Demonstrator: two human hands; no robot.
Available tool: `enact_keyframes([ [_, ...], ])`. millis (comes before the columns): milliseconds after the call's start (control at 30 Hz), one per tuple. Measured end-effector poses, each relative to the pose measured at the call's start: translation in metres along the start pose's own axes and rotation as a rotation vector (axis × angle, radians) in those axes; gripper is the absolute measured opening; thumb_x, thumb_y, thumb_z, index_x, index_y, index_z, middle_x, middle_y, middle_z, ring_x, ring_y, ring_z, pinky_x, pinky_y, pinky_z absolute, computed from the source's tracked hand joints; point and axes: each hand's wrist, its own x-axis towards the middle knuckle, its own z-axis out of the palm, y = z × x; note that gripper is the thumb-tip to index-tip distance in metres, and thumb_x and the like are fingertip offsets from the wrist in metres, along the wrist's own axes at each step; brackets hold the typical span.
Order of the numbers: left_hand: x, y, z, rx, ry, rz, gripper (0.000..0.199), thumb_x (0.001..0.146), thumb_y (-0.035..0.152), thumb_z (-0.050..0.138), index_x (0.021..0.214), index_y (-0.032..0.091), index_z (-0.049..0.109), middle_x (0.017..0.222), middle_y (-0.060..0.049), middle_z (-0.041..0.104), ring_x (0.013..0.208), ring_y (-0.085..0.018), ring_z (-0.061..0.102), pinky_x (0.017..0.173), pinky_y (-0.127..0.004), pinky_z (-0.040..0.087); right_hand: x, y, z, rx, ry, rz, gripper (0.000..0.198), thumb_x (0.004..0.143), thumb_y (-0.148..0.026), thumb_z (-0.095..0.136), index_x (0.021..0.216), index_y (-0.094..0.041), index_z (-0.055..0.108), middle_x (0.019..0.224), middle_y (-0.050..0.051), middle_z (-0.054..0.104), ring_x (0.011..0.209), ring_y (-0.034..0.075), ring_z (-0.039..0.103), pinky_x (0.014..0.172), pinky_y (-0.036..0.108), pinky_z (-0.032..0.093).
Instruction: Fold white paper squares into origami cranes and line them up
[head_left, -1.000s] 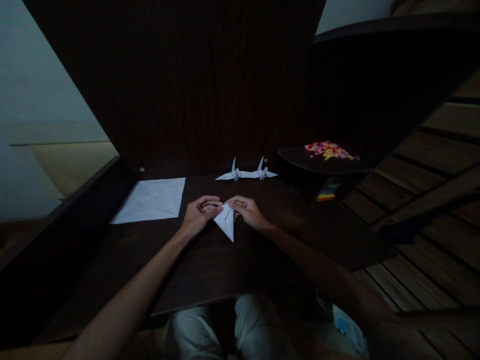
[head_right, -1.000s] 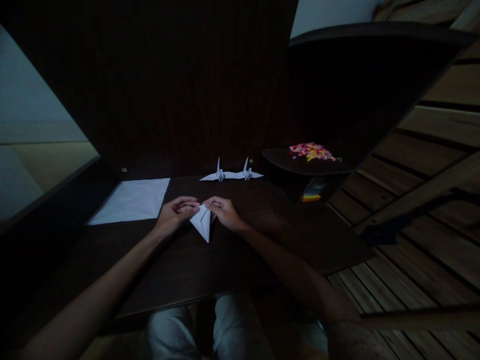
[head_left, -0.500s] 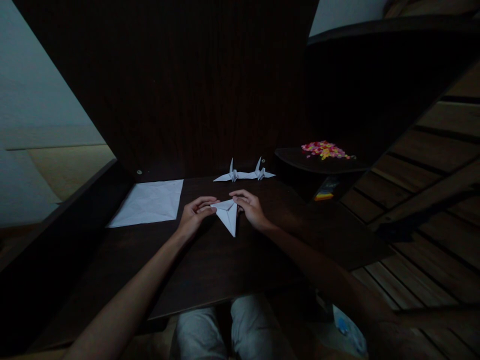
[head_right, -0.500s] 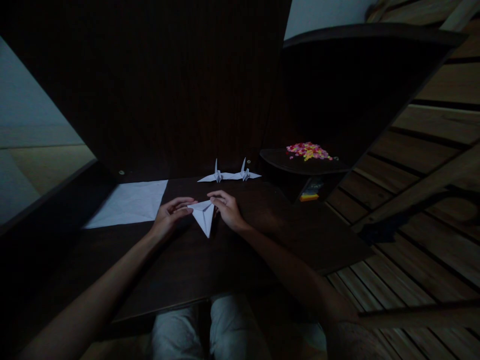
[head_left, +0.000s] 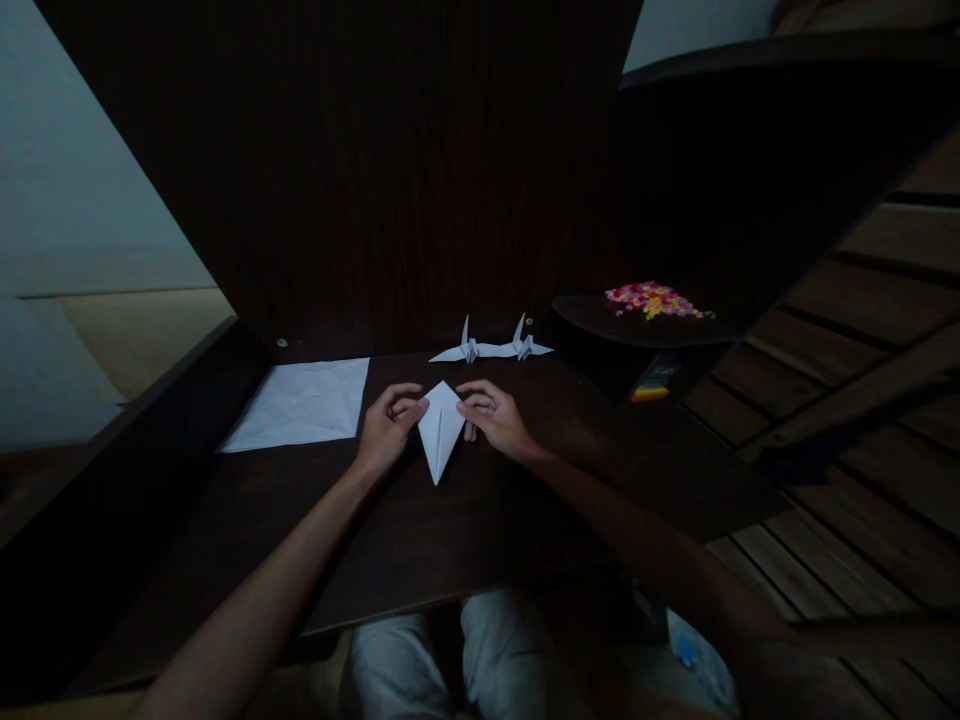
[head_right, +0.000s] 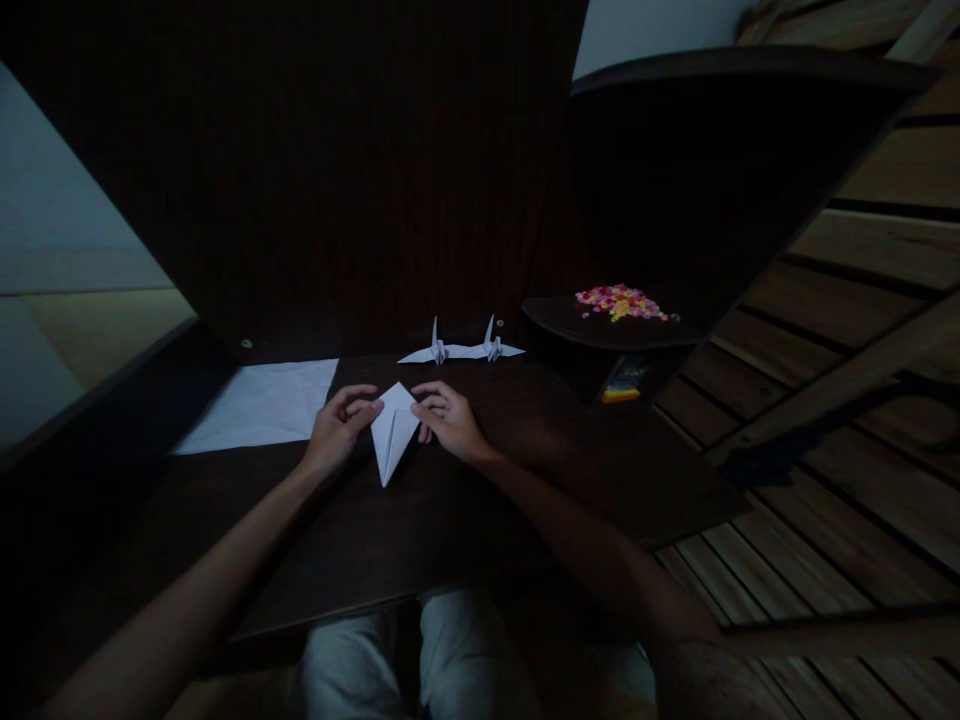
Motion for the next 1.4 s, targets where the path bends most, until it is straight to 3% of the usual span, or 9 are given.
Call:
enact_keyframes([
  [67,0.0,-0.001,0.0,0.019,-0.011,0.04,0.038,0.065,0.04,0.076,0.093,0.017,0.064,0.066,0.001,0.065,0.066,-0.015,0.06,0.062,-0.024,0.045,0.0,0.001,0.0,-0.008,0.001,-0.01,0.031,0.074,-0.038,0.069,0.094,-0.019,0.055,0.064,-0.005,0.059,0.039,0.009,0.056,0.036,0.02,0.044],
  [200,-0.002,0.002,0.001,0.123,-0.083,0.074,0.031,0.067,0.042,0.074,0.084,0.016,0.07,0.083,-0.005,0.07,0.077,-0.019,0.063,0.07,-0.028,0.048,0.0,0.002,0.0,-0.046,0.04,-0.024,0.027,0.075,-0.04,0.067,0.087,-0.018,0.059,0.066,-0.004,0.058,0.039,0.007,0.053,0.035,0.019,0.041],
  [400,-0.008,0.006,0.003,0.02,-0.17,-0.027,0.057,0.058,0.036,0.081,0.108,0.015,0.066,0.093,-0.008,0.072,0.083,-0.022,0.065,0.075,-0.034,0.051,-0.002,-0.005,-0.003,-0.125,0.008,0.009,0.034,0.071,-0.036,0.071,0.098,-0.017,0.064,0.064,-0.002,0.059,0.046,0.008,0.051,0.043,0.021,0.042],
  [600,-0.008,0.004,0.001,0.16,-0.109,0.032,0.054,0.062,0.036,0.079,0.111,0.015,0.067,0.083,-0.006,0.071,0.07,-0.019,0.064,0.067,-0.032,0.051,-0.004,-0.009,0.0,-0.267,0.055,-0.114,0.036,0.071,-0.033,0.071,0.103,-0.017,0.068,0.077,0.001,0.058,0.054,0.007,0.044,0.047,0.02,0.039],
  [867,-0.007,-0.001,-0.003,0.383,-0.042,0.191,0.037,0.071,0.038,0.072,0.102,0.018,0.072,0.104,-0.009,0.072,0.094,-0.026,0.065,0.087,-0.039,0.049,-0.007,-0.01,0.0,-0.522,0.082,-0.256,0.026,0.079,-0.032,0.065,0.098,-0.016,0.072,0.079,0.004,0.061,0.06,0.011,0.05,0.054,0.025,0.04],
  [1200,-0.012,0.008,0.0,0.412,-0.057,0.321,0.019,0.074,0.036,0.069,0.087,0.024,0.075,0.088,-0.006,0.071,0.081,-0.022,0.063,0.08,-0.034,0.048,-0.009,-0.014,0.001,-0.594,0.125,-0.339,0.017,0.082,-0.031,0.063,0.091,-0.022,0.073,0.084,0.004,0.057,0.067,0.013,0.051,0.061,0.028,0.044],
  [1400,-0.011,0.012,0.001,0.402,-0.025,0.347,0.02,0.07,0.039,0.072,0.081,0.023,0.076,0.08,-0.004,0.063,0.08,-0.02,0.058,0.076,-0.032,0.047,-0.006,-0.012,-0.001,-0.53,0.095,-0.326,0.011,0.082,-0.029,0.063,0.085,-0.022,0.07,0.089,0.006,0.066,0.09,0.02,0.059,0.085,0.038,0.046],
])
